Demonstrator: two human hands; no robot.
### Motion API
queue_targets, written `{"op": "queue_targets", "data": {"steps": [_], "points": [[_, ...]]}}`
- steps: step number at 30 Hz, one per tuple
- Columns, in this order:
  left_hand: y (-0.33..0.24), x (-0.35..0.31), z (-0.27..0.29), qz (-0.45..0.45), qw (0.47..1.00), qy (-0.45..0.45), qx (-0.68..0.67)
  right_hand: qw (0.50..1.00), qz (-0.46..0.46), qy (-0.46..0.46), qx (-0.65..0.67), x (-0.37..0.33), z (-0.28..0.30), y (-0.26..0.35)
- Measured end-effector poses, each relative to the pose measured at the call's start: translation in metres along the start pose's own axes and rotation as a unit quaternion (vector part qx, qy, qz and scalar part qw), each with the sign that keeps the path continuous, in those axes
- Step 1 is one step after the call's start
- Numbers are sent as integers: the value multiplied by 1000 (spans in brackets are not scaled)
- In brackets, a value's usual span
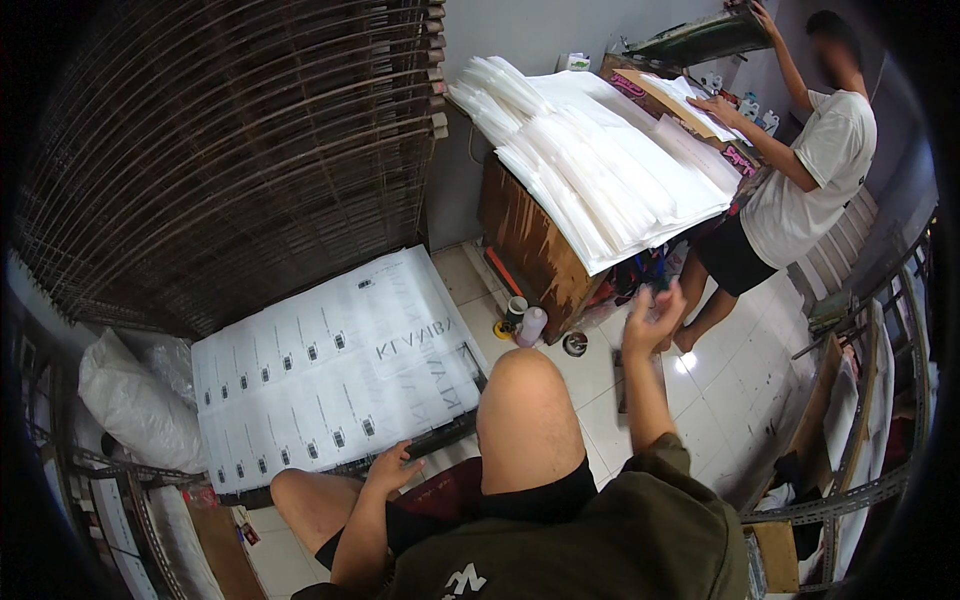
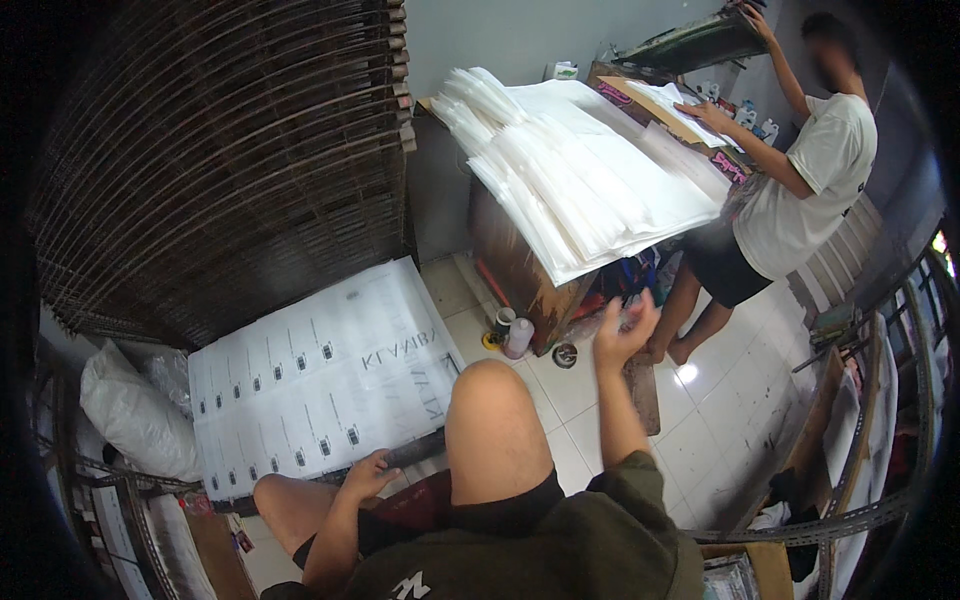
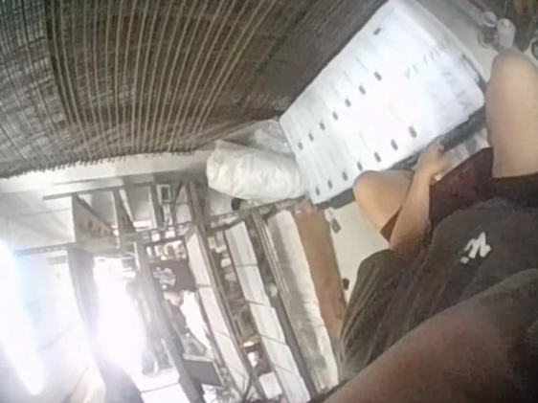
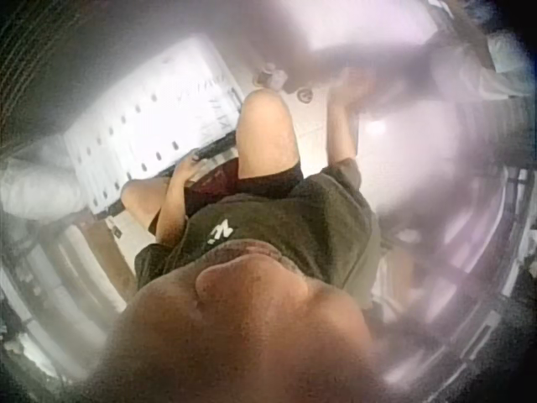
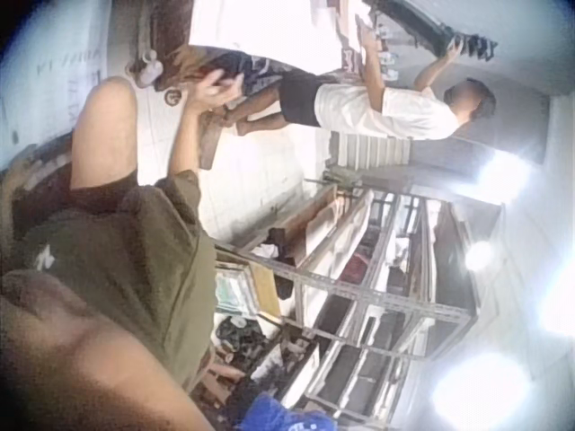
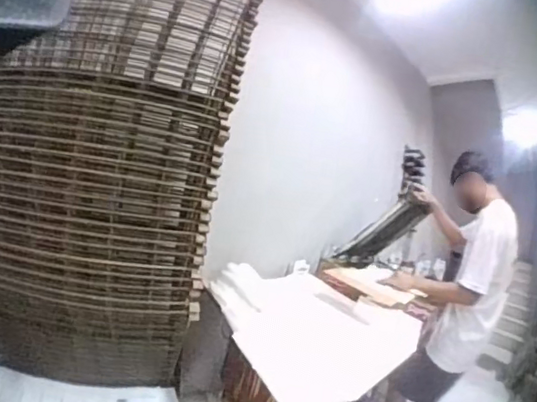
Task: The person sits on the floor and repeatedly inserts white paper sheets into a large white board or template. They handle the papers one at a time, placing them into slots or under a grid structure. Another person is visible in the background working at a separate table.
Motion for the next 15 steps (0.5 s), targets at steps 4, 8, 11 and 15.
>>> {"op": "queue_targets", "data": {"steps": [4,8,11,15], "points": [[2,2,-10,4,1000,3,-18,990,-92,-40,100,133,-17,-56],[-4,0,-10,4,1000,-15,-12,898,-388,-13,205,217,-46,-94],[-8,-2,-19,-19,999,-24,-15,849,-451,8,275,235,-64,-96],[-12,-6,-18,-23,999,-23,-3,811,-471,21,346,249,-84,-99]]}}
Point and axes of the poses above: each hand's wrist, its own x-axis towards the middle knuckle, its own z-axis out of the back of the hand, y = z × x, the point moved 4 cm from there along x, towards the middle knuckle, and after that the axes turned 1 degree about z, right-handed, at the moved point
